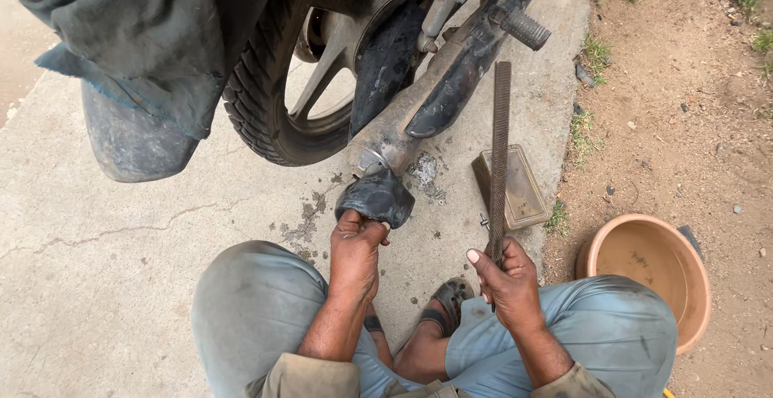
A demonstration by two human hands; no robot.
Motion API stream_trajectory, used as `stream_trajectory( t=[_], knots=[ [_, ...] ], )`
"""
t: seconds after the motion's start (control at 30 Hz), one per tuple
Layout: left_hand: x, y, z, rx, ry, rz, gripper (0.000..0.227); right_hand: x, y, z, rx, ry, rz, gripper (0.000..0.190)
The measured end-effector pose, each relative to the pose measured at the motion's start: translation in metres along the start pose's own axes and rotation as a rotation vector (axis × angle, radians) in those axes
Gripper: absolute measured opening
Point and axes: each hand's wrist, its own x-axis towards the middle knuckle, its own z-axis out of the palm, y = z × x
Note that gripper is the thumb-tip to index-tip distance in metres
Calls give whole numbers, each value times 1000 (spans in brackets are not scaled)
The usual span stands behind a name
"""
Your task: The person is roughening the surface of a black rubber inner tube using a metal file while sitting next to a motorcycle.
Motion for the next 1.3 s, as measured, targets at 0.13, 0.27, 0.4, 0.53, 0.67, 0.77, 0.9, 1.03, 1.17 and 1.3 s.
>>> stream_trajectory(
  t=[0.13,0.27,0.4,0.53,0.67,0.77,0.9,1.03,1.17,1.3],
  knots=[
    [1,1,2,39,-28,9,26,-12,-16,-5,-7,-98,125,38],
    [-5,10,7,41,-48,-12,31,-29,-15,3,-334,-92,36,37],
    [-4,12,12,28,-48,-28,35,-42,-19,-4,-151,-188,-65,39],
    [-6,13,10,22,-37,-43,31,-42,-8,-14,36,-268,8,47],
    [-7,11,9,-30,-57,-33,25,-46,34,-17,-22,-219,233,47],
    [-5,6,6,-135,-70,-5,17,-61,62,-41,-88,-254,365,47],
    [-4,9,5,-174,-83,-26,19,-87,73,-74,-174,-365,541,49],
    [-3,4,8,-96,-115,-11,14,-75,58,-11,-20,-222,519,43],
    [-7,-3,14,-6,-144,51,11,5,3,76,68,-218,276,47],
    [-9,4,17,-51,-139,-2,11,19,-6,63,-11,-177,136,45]
  ],
)
